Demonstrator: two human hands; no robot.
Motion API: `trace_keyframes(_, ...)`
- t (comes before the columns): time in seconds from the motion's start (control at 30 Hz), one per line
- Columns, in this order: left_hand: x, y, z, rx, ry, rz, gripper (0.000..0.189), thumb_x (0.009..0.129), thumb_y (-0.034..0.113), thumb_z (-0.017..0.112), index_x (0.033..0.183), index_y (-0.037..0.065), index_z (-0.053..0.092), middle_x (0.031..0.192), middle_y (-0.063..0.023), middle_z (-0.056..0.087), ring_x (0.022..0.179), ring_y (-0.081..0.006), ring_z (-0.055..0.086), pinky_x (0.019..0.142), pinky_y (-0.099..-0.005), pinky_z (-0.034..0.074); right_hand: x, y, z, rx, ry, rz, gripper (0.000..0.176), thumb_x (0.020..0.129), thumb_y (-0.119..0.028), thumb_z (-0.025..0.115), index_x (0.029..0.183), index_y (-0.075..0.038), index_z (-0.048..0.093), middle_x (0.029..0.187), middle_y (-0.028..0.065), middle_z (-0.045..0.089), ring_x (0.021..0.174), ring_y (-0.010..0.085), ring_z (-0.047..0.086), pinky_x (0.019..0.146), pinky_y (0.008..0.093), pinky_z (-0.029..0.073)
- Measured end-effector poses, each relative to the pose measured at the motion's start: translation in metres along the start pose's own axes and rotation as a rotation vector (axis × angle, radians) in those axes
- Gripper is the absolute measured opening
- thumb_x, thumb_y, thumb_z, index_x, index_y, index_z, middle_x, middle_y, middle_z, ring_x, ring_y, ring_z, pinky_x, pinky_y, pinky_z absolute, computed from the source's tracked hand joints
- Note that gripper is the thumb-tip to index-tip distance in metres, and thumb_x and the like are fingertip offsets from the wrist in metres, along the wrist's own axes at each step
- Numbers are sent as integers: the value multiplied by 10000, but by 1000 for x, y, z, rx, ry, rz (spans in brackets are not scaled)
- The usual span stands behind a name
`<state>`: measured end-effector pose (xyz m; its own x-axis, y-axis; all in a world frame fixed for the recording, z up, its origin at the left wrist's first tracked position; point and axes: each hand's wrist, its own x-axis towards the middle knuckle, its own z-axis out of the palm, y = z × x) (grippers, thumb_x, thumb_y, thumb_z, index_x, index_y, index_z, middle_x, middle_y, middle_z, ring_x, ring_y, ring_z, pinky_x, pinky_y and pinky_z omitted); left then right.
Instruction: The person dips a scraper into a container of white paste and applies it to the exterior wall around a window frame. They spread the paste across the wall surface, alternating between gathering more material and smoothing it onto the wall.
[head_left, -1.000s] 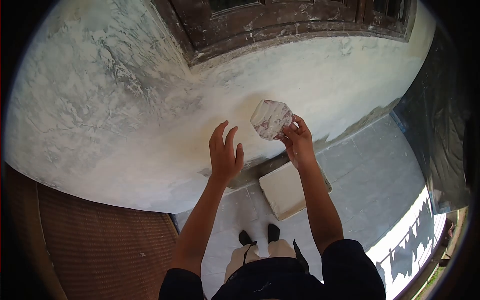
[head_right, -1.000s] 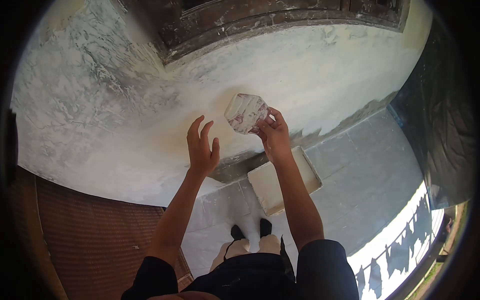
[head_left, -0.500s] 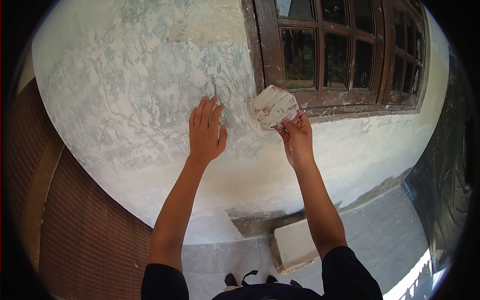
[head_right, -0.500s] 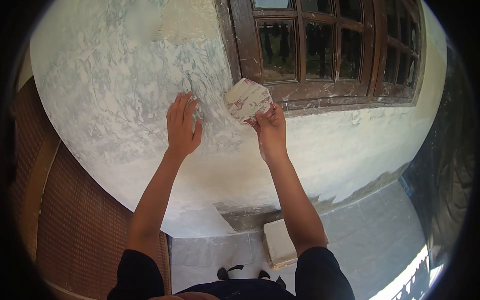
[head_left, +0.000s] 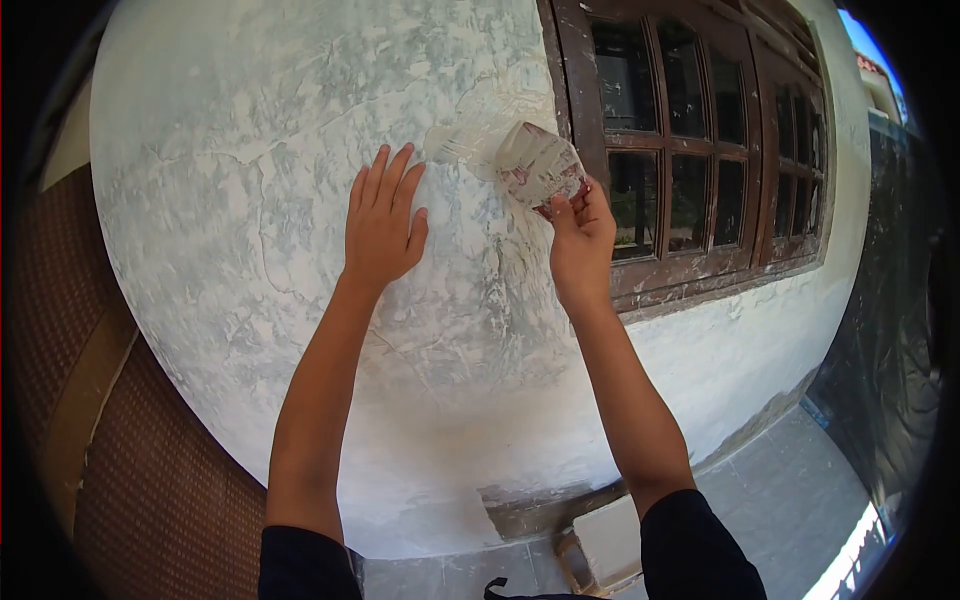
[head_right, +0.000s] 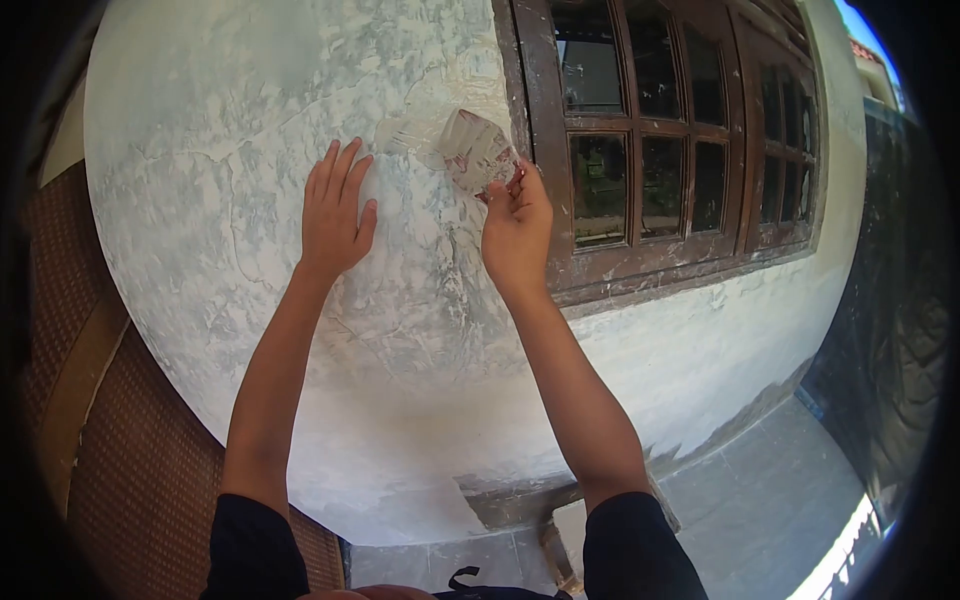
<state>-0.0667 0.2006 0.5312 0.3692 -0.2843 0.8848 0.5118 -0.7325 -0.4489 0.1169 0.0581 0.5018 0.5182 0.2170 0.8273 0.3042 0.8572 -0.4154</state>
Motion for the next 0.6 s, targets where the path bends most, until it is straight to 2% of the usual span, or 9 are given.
trace_keyframes(0.03,8,-12,-2,16,23,8,519,823,147,550,1328,35,502,1489,-138,413,1399,-367,337,1126,-528,259,1,-6,11,-154,34,-45,292,938,42,508,1228,39,544,1037,131,669,926,153,647,782,271,492)
trace_keyframes(0.07,17,-24,-3,10,36,16,519,823,147,550,1328,35,502,1489,-138,413,1399,-367,337,1126,-528,259,3,-4,21,-159,42,-59,292,938,42,508,1228,39,544,1037,131,669,926,153,647,782,271,492)
trace_keyframes(0.13,33,-45,-7,73,102,6,513,834,155,546,1331,38,501,1491,-130,413,1404,-360,334,1128,-524,258,8,1,43,-307,71,-323,323,915,56,515,1234,33,561,999,202,685,859,215,687,728,300,508)
trace_keyframes(0.17,39,-56,-7,72,131,9,509,845,162,543,1337,39,496,1495,-124,408,1411,-356,324,1134,-517,252,6,-6,55,-390,88,-385,355,885,87,506,1233,50,566,1006,258,678,849,318,707,726,335,532)
trace_keyframes(0.2,44,-66,-7,64,144,13,509,845,162,543,1337,39,496,1495,-124,408,1411,-356,324,1134,-517,252,7,-4,65,-398,94,-397,355,885,87,506,1233,50,566,1006,258,678,849,318,707,726,335,532)
trace_keyframes(0.3,52,-87,-4,100,223,-10,506,862,192,548,1337,29,481,1468,-134,433,1390,-360,346,1125,-503,265,13,7,97,-619,107,-649,425,806,124,525,1227,84,562,1153,256,645,1082,413,630,926,405,519)
trace_keyframes(0.33,52,-90,-2,94,231,-3,506,862,192,548,1337,29,481,1468,-134,433,1390,-360,346,1125,-503,265,17,12,109,-623,116,-656,425,806,124,525,1227,84,562,1153,256,645,1082,413,630,926,405,519)
trace_keyframes(0.4,49,-89,-1,-16,336,-17,500,853,196,566,1313,18,485,1443,-148,450,1368,-374,366,1111,-501,276,28,23,133,-820,224,-876,469,779,103,554,1247,66,564,1205,241,630,1128,406,611,974,428,495)
trace_keyframes(0.6,44,-92,-3,-98,382,-3,486,827,167,594,1277,15,491,1401,-155,483,1347,-392,383,1082,-502,295,47,34,186,-1060,381,-853,491,812,-59,620,1282,62,541,1282,243,587,1160,443,584,967,487,490)
